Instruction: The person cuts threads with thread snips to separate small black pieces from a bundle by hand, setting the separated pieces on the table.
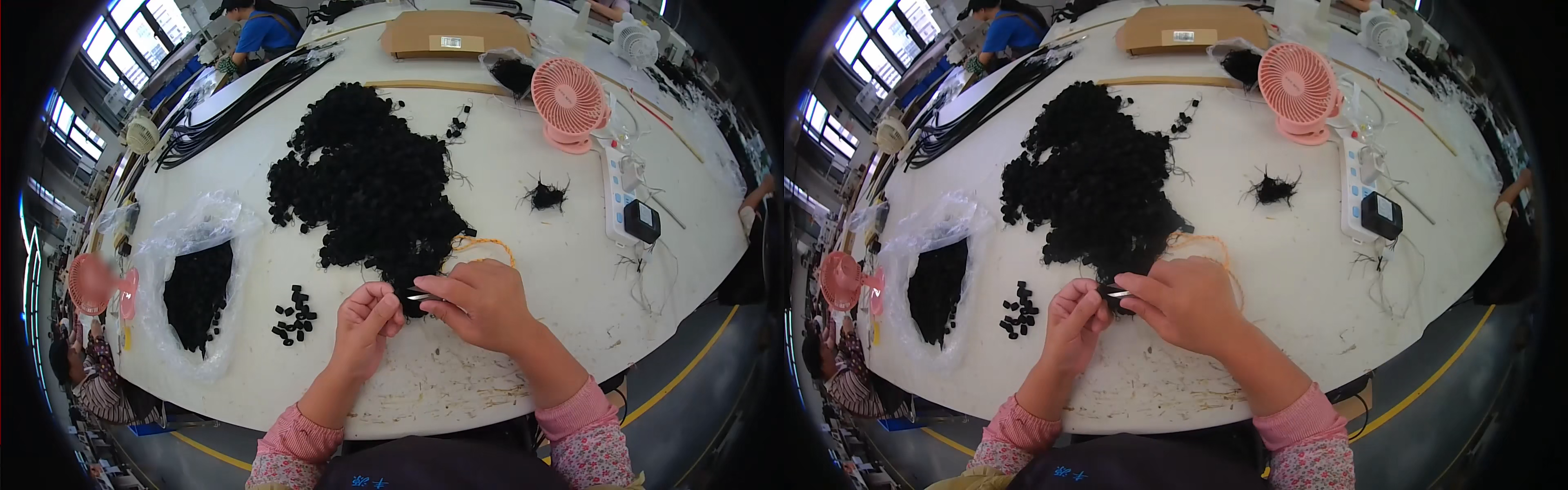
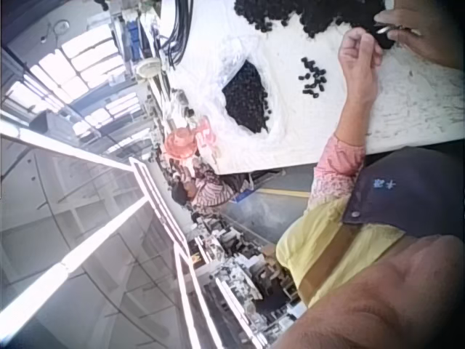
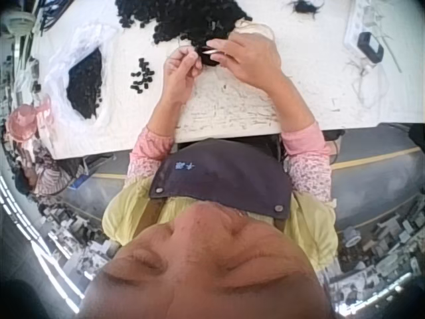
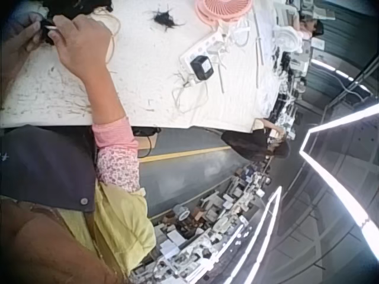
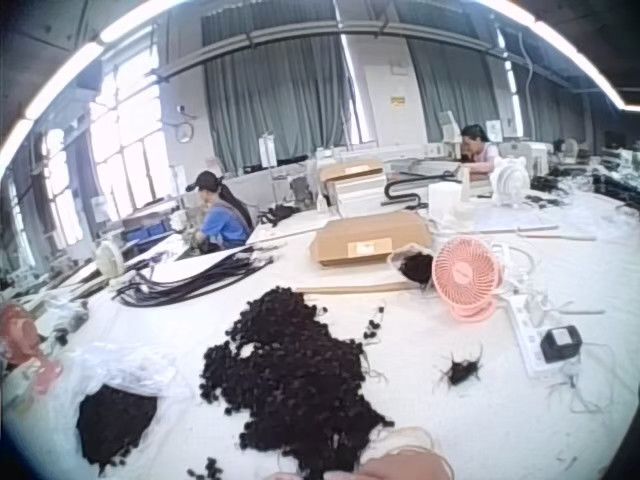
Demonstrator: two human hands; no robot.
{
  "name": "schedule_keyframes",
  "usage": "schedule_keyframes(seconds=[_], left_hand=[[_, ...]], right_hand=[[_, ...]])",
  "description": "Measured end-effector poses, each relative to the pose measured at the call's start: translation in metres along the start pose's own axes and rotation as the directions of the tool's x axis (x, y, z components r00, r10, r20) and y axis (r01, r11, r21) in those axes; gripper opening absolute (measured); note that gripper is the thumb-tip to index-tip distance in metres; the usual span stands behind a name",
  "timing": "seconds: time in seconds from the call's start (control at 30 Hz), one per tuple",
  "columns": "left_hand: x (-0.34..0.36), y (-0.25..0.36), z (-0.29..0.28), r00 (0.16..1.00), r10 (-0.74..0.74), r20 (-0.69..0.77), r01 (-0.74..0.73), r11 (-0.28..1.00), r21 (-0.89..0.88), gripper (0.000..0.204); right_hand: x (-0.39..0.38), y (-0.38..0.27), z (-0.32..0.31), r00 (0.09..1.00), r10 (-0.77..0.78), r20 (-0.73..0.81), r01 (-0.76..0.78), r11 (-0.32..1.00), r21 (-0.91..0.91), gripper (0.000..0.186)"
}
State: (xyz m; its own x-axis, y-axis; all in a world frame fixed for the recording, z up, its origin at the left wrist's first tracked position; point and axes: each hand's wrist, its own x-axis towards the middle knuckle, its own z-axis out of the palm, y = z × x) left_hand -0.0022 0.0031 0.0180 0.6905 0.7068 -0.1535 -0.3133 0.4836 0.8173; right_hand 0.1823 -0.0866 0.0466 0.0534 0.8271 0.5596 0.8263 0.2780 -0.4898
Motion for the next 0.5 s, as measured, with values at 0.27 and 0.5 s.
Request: schedule_keyframes(seconds=[0.27,0.5], left_hand=[[0.0005,-0.0022,0.0002,1.000,0.005,0.001,-0.005,0.999,0.042,0.008],[0.0004,-0.0032,0.0012,1.000,0.014,-0.004,-0.013,0.996,0.090,0.009]], right_hand=[[-0.0041,0.0022,0.0076,0.978,-0.196,-0.064,0.173,0.949,-0.265,0.025],[-0.0055,0.0008,0.0080,0.973,-0.218,-0.079,0.191,0.946,-0.264,0.026]])
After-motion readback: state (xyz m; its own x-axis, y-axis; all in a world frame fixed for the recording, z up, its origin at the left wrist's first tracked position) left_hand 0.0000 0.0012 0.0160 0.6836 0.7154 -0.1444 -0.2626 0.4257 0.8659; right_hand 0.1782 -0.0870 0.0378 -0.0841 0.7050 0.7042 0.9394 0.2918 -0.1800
